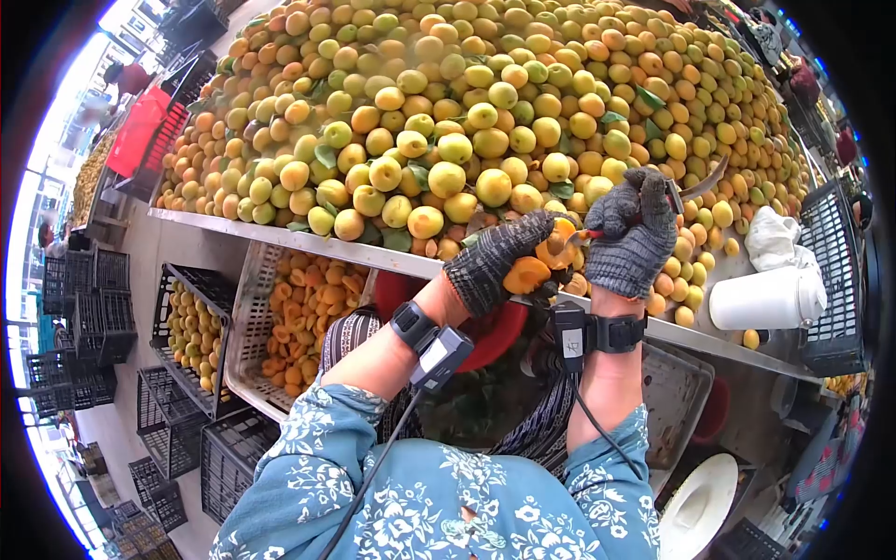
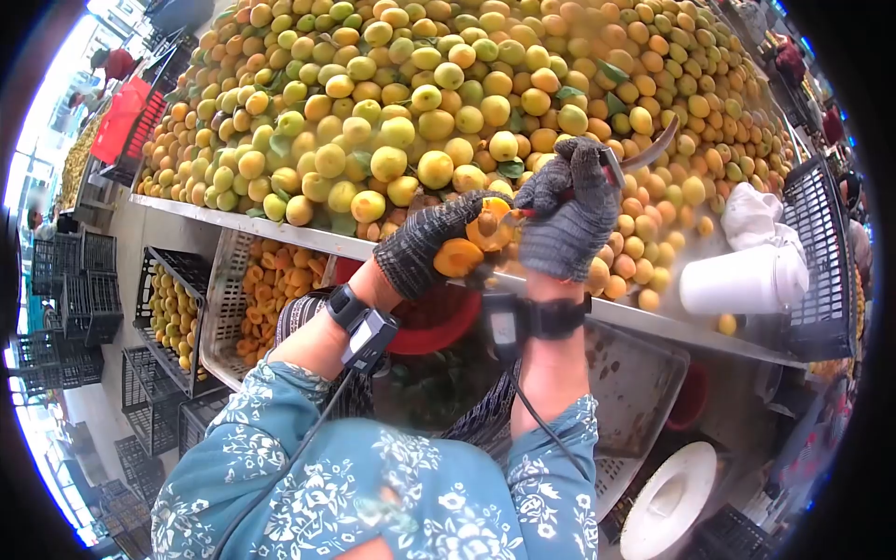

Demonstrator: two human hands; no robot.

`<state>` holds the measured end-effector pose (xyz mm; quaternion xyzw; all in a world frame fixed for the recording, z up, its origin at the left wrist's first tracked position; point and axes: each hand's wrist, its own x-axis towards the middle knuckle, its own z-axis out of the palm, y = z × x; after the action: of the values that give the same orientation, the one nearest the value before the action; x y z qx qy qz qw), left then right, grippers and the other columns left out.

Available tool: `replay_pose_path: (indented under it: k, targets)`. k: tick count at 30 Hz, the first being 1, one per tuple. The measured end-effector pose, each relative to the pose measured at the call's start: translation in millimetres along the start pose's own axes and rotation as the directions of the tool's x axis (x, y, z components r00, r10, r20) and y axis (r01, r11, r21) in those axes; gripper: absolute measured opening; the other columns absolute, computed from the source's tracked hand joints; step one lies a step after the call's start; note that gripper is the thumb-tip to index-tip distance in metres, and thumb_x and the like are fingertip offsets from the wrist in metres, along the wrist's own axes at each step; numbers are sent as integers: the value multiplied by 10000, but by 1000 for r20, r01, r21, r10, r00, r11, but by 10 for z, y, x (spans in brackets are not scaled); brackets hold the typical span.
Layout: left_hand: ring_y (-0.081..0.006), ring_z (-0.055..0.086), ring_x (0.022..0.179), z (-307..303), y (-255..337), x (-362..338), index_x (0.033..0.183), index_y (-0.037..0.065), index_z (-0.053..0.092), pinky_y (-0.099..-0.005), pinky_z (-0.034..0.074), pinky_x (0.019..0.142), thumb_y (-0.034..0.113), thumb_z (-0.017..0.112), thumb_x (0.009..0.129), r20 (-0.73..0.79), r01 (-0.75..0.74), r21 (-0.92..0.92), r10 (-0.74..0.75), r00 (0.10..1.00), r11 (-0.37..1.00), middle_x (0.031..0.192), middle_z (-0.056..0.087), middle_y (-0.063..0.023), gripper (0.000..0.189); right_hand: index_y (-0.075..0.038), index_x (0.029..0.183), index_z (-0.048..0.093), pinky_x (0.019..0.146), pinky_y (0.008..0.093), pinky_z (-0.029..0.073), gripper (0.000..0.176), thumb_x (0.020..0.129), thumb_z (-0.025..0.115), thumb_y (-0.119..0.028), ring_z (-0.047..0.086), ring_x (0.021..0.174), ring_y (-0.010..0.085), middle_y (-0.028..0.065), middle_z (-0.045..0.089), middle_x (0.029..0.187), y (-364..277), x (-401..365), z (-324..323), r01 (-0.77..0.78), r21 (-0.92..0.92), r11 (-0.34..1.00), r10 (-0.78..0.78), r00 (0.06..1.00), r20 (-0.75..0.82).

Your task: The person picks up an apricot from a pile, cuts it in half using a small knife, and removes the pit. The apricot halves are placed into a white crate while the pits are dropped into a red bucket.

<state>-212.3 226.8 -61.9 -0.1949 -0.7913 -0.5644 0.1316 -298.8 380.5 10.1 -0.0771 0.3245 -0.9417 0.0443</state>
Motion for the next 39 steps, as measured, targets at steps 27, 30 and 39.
replay_pose_path:
  k: [27, 30, 39]
  targets:
    - [-194, 563, 1119, 67, -158, -22, 1373, 33, 424, -321, 459, 962, 16, 692, 799, -5, -63, 179, 65, 998, 982, 1253, 561, -132, 633, -81, 841, 558, 421, 248, 296, 231, 908, 642, -286, 328, 425, 80, -62, 398, 557, 176, 84, -68, -66, 209, 976, 112, 970, -216]
    - [-341, 458, 1290, -3, -160, 6, 1390, -33, 382, -392, 358, 1081, 53, 669, 814, 69, 106, 86, -113, 991, 991, 1358, 481, -240, 649, -95, 828, 562, 392, 236, 321, 182, 885, 664, -234, 355, 395, 85, -48, 424, 538, 113, 108, -105, -34, 196, 980, 84, 964, -252]
    - [-295, 483, 1270, -197, -399, 85, 1393, -8, 388, -369, 381, 1066, 66, 687, 828, 133, 417, -652, -445, 885, 634, 1374, 480, -201, 643, -24, 993, 688, 768, 279, 514, 252, 744, 719, -5, 633, 827, 142, 75, 683, 924, 123, -59, 41, 226, -846, 483, 76, 952, 298]
